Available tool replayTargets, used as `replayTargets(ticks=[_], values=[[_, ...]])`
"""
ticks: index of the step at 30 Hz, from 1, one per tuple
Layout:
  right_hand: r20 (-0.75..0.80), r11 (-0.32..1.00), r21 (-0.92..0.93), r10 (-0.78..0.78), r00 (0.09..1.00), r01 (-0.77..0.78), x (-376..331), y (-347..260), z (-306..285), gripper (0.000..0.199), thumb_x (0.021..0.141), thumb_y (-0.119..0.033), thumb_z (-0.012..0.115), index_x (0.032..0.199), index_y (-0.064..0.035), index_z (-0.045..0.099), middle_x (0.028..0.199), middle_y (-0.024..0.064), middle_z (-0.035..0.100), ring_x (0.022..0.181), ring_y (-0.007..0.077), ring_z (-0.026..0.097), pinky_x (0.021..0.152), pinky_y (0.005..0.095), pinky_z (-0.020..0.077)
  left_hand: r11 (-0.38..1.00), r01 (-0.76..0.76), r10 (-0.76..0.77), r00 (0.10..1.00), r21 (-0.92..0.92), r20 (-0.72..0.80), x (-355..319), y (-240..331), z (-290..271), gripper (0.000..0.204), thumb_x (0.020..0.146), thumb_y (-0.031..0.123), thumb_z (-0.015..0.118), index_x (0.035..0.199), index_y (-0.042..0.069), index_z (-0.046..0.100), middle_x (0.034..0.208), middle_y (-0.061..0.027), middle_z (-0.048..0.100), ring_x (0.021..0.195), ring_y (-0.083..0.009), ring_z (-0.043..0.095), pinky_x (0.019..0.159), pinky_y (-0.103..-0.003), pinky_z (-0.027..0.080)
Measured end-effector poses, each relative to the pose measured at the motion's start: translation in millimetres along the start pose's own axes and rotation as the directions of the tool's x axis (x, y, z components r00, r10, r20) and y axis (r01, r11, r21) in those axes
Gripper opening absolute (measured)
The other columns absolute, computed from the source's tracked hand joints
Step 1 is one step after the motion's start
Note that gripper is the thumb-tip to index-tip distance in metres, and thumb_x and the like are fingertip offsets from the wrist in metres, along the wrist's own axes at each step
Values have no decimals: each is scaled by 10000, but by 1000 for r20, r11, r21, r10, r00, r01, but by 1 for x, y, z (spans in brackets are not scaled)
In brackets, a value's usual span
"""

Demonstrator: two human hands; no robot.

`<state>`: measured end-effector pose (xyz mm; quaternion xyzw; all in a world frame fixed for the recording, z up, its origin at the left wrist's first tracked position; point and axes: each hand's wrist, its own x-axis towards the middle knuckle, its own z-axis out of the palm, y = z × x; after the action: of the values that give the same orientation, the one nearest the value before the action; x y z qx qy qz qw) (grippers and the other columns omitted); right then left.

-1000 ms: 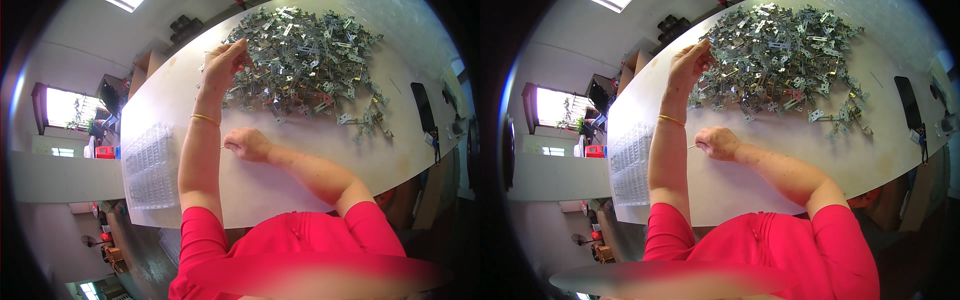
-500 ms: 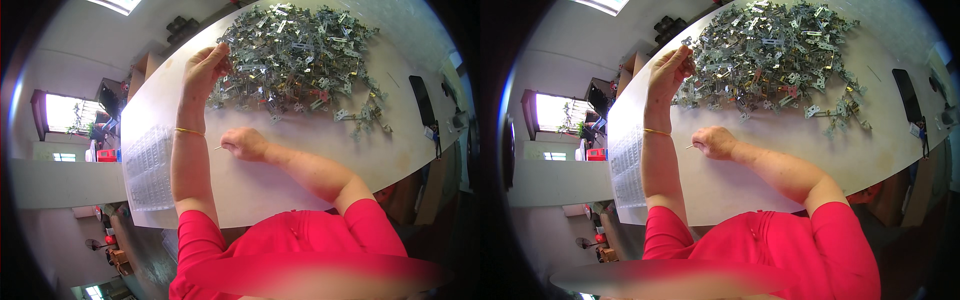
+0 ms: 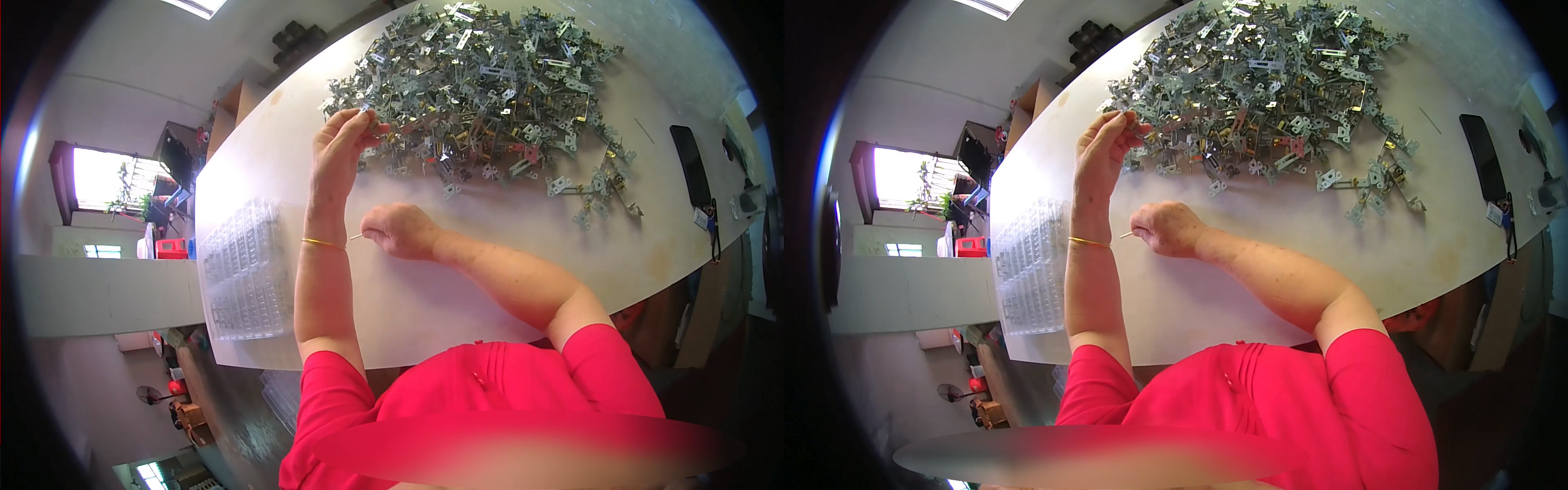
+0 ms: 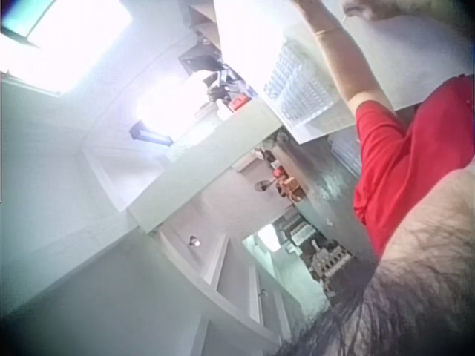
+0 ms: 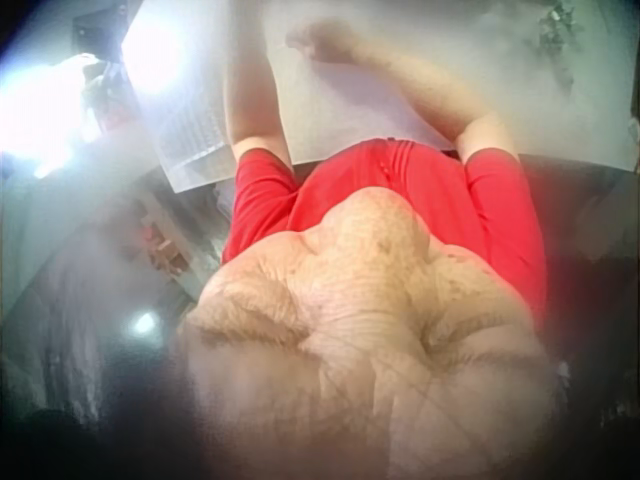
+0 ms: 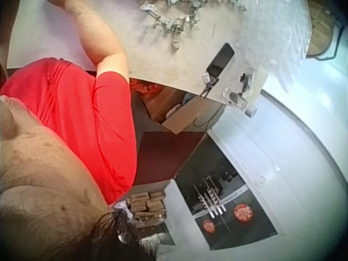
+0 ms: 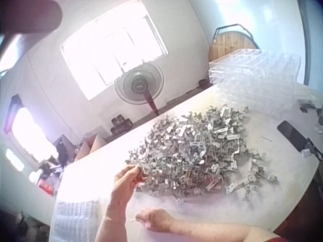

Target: The person assembles metal components by hand, picking up a metal bracket and a pin, joining them together, and then placing the completed assembly into a plastic tray. This process is repeated for several pieces, occasionally moving the tray to reach empty slots.

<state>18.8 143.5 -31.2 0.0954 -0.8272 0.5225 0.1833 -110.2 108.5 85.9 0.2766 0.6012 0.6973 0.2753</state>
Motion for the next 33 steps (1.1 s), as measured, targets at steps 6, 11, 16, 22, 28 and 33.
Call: replayTargets(ticks=[6,11,16,22,28,33], values=[[-4,1000,7,-3,1000,3,0,-2,-1,80,900,-176,632,921,-110,670,906,111,662,885,337,635,796,451,501,972,-80,80,997,219,6,-11,-15,-1,194,969,135,646,1085,-20,656,978,-80,713,927,-148,686,811,-252,526],[1,1000,12,29,1000,-29,-1,1,0,90,902,-189,633,927,-112,674,917,108,667,900,333,641,804,449,505,967,-66,69,998,248,-3,-19,-25,4,200,968,112,654,1121,-16,655,997,-69,714,957,-137,674,862,-266,522],[35,999,-40,32,999,-30,2,-1,1,102,900,-201,640,936,-116,683,935,97,675,916,327,647,817,447,509,972,-105,111,994,211,-17,-20,-44,-12,207,977,120,641,1147,1,658,998,-52,709,946,-106,655,851,-252,513],[33,997,-65,34,999,-31,3,-1,0,108,898,-178,636,958,-105,689,962,100,682,913,331,653,797,447,517,799,-147,168,986,583,17,-26,-50,-4,215,977,152,645,1140,12,649,948,-27,690,902,-74,630,793,-231,487],[39,999,-29,20,999,-19,1,-4,-3,109,899,-193,638,926,-93,674,917,101,673,883,322,652,781,452,507,952,-71,126,977,298,-169,-35,-36,-32,259,1061,214,476,1134,-7,590,921,-69,630,811,-171,670,790,-324,565],[-66,982,190,22,998,-9,1,-8,-4,79,882,-135,671,921,-72,647,812,124,669,738,308,662,665,395,517,995,9,-34,963,-94,-267,-56,-58,-74,274,1054,211,489,1125,-22,614,872,-64,635,708,-143,602,689,-287,536]])
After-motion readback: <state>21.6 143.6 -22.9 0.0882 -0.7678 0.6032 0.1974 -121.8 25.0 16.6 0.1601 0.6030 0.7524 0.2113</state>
